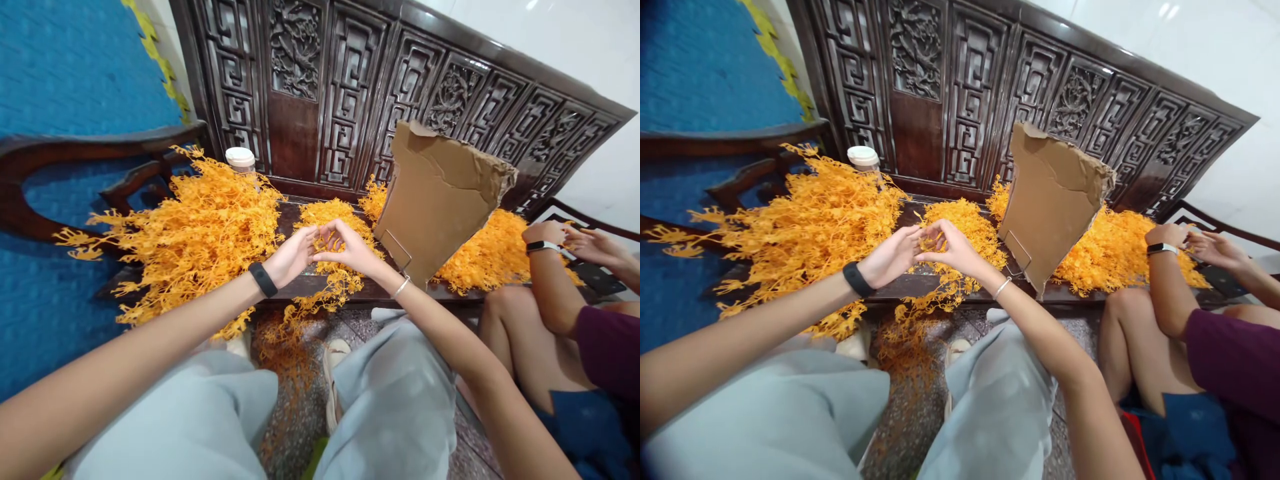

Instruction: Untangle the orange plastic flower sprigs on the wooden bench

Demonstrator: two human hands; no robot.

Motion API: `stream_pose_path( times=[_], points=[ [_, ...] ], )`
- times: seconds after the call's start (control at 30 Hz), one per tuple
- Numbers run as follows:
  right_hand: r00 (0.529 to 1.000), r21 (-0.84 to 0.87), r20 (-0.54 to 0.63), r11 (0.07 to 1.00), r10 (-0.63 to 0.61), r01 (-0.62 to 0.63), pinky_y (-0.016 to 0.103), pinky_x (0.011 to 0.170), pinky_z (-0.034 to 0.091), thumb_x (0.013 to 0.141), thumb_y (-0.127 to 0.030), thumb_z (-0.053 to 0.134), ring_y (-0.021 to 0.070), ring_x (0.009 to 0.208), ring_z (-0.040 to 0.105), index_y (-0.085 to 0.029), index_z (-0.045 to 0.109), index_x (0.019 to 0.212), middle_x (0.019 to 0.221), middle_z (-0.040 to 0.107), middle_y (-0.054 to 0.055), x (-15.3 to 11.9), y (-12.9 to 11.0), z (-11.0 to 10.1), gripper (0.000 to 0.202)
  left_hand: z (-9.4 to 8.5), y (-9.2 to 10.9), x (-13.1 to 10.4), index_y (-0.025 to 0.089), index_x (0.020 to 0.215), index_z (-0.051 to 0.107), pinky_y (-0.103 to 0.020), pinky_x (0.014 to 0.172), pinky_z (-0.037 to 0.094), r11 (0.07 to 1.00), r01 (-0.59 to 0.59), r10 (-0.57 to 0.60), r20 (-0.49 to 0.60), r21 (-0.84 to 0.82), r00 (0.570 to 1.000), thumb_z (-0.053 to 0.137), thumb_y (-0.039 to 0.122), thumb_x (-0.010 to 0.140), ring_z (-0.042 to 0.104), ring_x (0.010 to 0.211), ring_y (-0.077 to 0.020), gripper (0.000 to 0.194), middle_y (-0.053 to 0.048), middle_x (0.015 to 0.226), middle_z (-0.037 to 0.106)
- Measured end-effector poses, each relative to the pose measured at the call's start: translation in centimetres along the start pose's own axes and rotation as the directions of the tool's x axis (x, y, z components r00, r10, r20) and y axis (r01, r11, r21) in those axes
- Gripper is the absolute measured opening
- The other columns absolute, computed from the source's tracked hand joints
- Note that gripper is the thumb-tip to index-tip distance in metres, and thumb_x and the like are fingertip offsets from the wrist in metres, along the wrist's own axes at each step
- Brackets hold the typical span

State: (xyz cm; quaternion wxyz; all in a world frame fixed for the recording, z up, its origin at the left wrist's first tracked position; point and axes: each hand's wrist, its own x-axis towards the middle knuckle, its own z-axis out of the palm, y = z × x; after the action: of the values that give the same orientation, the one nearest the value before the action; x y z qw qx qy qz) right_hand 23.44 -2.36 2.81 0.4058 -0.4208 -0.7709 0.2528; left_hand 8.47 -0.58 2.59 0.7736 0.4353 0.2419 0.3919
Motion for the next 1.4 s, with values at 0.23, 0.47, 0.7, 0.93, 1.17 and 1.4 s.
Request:
stream_pose_path(
  times=[0.23, 0.47, 0.7, 0.93, 1.17, 1.4],
  points=[
    [0.998, -0.064, -0.024, 0.996, -0.061, 0.059, 0.026, 0.065, 0.041, 0.076, -0.027, 0.057, 0.0103, 0.066, 0.048, -0.017, 0.051, 0.075, 0.071, 0.053, 0.000, 0.3, 0.2, 0.0, 0.012, -0.7, -0.2, 0.1, 0.016, 0.081, 0.065, -0.023, 0.072, 0.043, 0.999, -0.004, 0.006, -0.042, 0.053, 0.999, 0.064, 0.020, 0.065, 0.056, 0.077, -0.0104, 0.015, -0.001, 0.087, 0.065],
    [0.999, 0.084, -0.036, 0.996, 0.037, -0.034, 0.025, 0.064, 0.043, 0.075, -0.032, 0.057, 0.0092, 0.065, 0.051, -0.017, 0.047, 0.074, 0.071, 0.054, -0.001, 0.7, 1.1, -0.2, 0.018, -2.6, -0.1, 0.9, 0.016, 0.069, 0.061, -0.026, 0.067, 0.044, 0.993, -0.042, 0.055, -0.121, 0.110, 0.991, 0.071, 0.024, 0.059, 0.059, 0.066, -0.0111, 0.017, 0.000, 0.071, 0.063],
    [0.998, -0.051, -0.058, 0.998, 0.038, -0.041, 0.025, 0.067, 0.044, 0.073, -0.028, 0.058, 0.0096, 0.066, 0.051, -0.017, 0.051, 0.080, 0.070, 0.054, -0.001, 0.8, 2.4, -0.9, 0.014, -2.1, -0.1, 0.6, 0.015, 0.064, 0.058, -0.026, 0.062, 0.042, 0.972, -0.025, 0.048, -0.092, 0.234, 0.995, 0.071, 0.027, 0.059, 0.054, 0.057, -0.0098, 0.018, 0.001, 0.062, 0.058],
    [1.000, -0.241, -0.011, 0.971, 0.006, -0.009, 0.024, 0.067, 0.042, 0.071, -0.015, 0.052, 0.0095, 0.065, 0.051, -0.014, 0.056, 0.079, 0.072, 0.056, 0.001, 0.8, 1.4, -0.5, 0.010, -2.4, -0.4, 0.7, 0.014, 0.062, 0.058, -0.026, 0.056, 0.039, 0.977, -0.040, 0.052, -0.053, 0.210, 0.997, 0.071, 0.030, 0.058, 0.050, 0.056, -0.0098, 0.020, 0.000, 0.061, 0.055],
    [0.981, -0.361, -0.191, 0.929, 0.018, -0.087, 0.022, 0.060, 0.037, 0.068, -0.014, 0.049, 0.0093, 0.060, 0.045, -0.015, 0.051, 0.072, 0.064, 0.050, -0.002, 1.6, 1.9, 0.1, 0.005, -1.7, -0.7, 0.9, 0.014, 0.058, 0.058, -0.023, 0.049, 0.030, 0.956, -0.115, 0.144, -0.088, 0.271, 0.986, 0.067, 0.031, 0.063, 0.043, 0.053, -0.0082, 0.020, 0.000, 0.057, 0.051],
    [0.940, -0.318, -0.317, 0.920, 0.126, -0.230, 0.023, 0.059, 0.036, 0.072, -0.020, 0.050, 0.0094, 0.056, 0.046, -0.015, 0.050, 0.073, 0.061, 0.050, -0.002, 2.5, 1.8, 1.6, 0.005, -0.9, -0.2, 1.4, 0.014, 0.056, 0.057, -0.023, 0.048, 0.028, 0.964, -0.137, 0.185, -0.204, 0.227, 0.961, 0.067, 0.028, 0.061, 0.043, 0.051, -0.0074, 0.019, 0.000, 0.054, 0.051]
  ],
)
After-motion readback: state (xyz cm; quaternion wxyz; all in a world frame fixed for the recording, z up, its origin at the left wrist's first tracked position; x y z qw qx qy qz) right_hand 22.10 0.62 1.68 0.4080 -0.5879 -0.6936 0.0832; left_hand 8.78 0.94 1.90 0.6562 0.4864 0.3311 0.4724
